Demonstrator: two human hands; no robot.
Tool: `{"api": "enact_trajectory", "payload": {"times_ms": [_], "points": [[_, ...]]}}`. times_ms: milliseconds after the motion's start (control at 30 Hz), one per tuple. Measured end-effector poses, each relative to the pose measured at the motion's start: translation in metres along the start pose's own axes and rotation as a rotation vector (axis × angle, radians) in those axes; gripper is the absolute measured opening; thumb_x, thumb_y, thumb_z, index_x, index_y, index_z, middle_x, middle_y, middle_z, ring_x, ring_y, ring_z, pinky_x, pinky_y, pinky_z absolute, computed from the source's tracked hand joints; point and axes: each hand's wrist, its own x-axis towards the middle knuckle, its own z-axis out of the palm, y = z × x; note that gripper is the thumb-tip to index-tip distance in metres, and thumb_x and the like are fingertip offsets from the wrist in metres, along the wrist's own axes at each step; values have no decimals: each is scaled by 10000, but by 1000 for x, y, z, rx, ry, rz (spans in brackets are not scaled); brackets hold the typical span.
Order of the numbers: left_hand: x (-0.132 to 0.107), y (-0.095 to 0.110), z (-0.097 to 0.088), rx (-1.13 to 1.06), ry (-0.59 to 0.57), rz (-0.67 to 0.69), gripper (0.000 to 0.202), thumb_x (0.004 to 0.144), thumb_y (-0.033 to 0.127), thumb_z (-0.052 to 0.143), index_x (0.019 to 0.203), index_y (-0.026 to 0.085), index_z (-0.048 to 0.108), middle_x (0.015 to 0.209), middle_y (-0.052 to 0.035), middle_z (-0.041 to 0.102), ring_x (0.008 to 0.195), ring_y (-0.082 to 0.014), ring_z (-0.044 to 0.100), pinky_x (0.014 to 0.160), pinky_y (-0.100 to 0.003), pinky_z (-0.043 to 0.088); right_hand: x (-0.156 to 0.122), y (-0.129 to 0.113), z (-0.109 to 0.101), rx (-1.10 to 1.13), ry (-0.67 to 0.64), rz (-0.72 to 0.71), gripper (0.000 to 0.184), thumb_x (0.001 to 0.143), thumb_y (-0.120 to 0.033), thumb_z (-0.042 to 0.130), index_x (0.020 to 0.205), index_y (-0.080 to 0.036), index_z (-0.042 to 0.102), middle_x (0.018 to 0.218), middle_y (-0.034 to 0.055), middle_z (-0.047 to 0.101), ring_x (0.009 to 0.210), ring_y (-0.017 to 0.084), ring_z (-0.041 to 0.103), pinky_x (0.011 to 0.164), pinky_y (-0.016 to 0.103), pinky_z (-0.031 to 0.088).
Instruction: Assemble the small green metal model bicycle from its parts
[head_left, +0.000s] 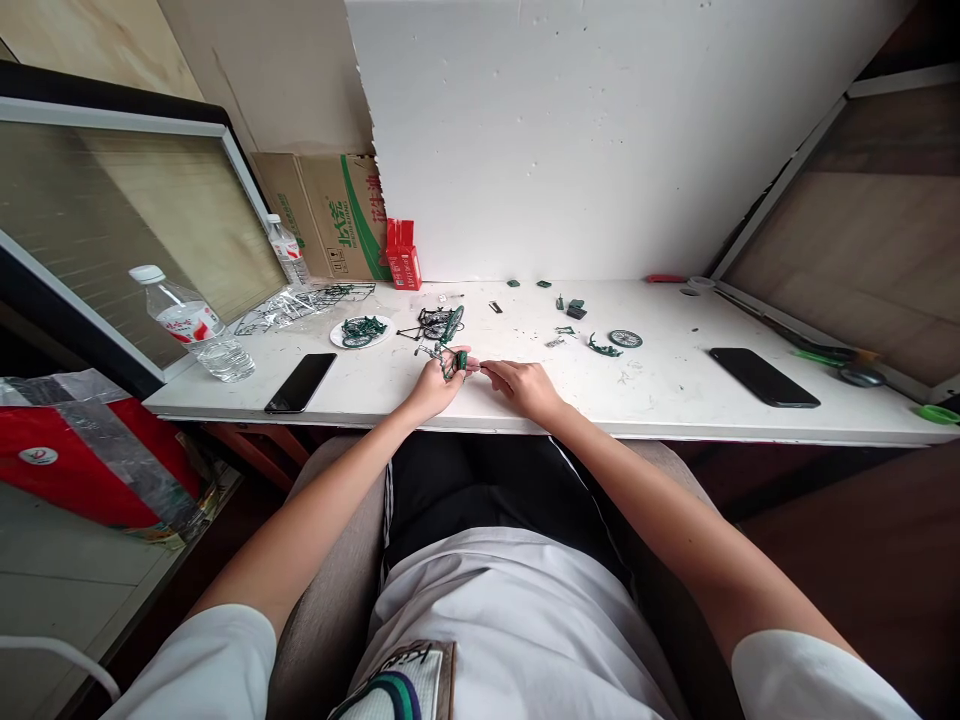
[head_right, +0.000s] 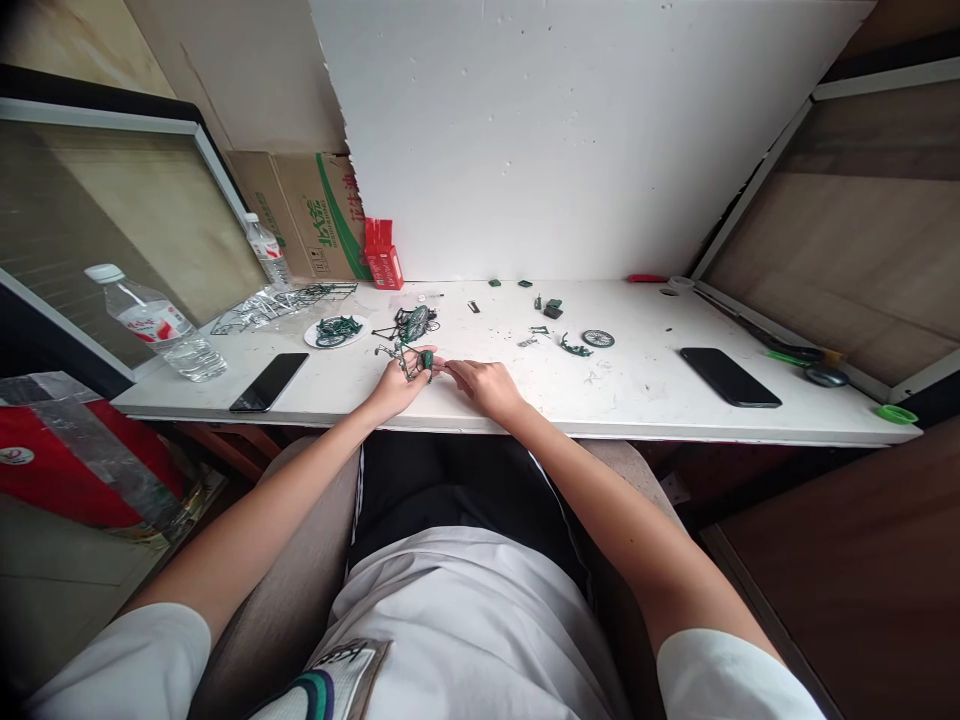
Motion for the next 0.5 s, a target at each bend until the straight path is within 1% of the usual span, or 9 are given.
{"api": "enact_trajectory", "payload": {"times_ms": [67,133,300,433,500], "points": [[0,-1,0,-2,1,-4,403,924,172,668,1318,139,588,1205,-153,767,1181,-259,737,1145,-509,536,0,0,1,2,5,2,255,1085,-234,507,1189,-201,737,839,48,800,652,167,682,599,276,369],[-1,-1,0,-5,3,-2,401,927,172,669,1319,141,588,1214,-153,765,1181,-256,736,1149,-509,533,0,-1,2,-6,1,5,270,1105,-265,484,1120,-194,744,759,40,773,593,159,648,583,281,340],[-2,0,0,4,-10,-1,405,926,157,661,1323,140,578,1216,-155,765,1171,-247,740,1140,-499,542,0,-1,4,-75,8,9,346,1131,-345,443,1065,-173,736,750,73,770,582,180,643,578,300,293],[-2,1,1,18,-18,6,409,925,170,667,1323,145,579,1226,-157,763,1142,-244,750,1126,-492,551,1,-2,5,-145,-26,29,495,1148,-418,367,891,-167,708,671,90,730,556,195,625,575,318,253],[-2,3,2,24,-7,12,408,923,179,670,1319,146,582,1226,-158,762,1143,-247,749,1121,-489,552,1,-3,5,-154,-42,42,522,1150,-436,345,883,-166,703,675,98,731,560,200,625,577,319,249]]}}
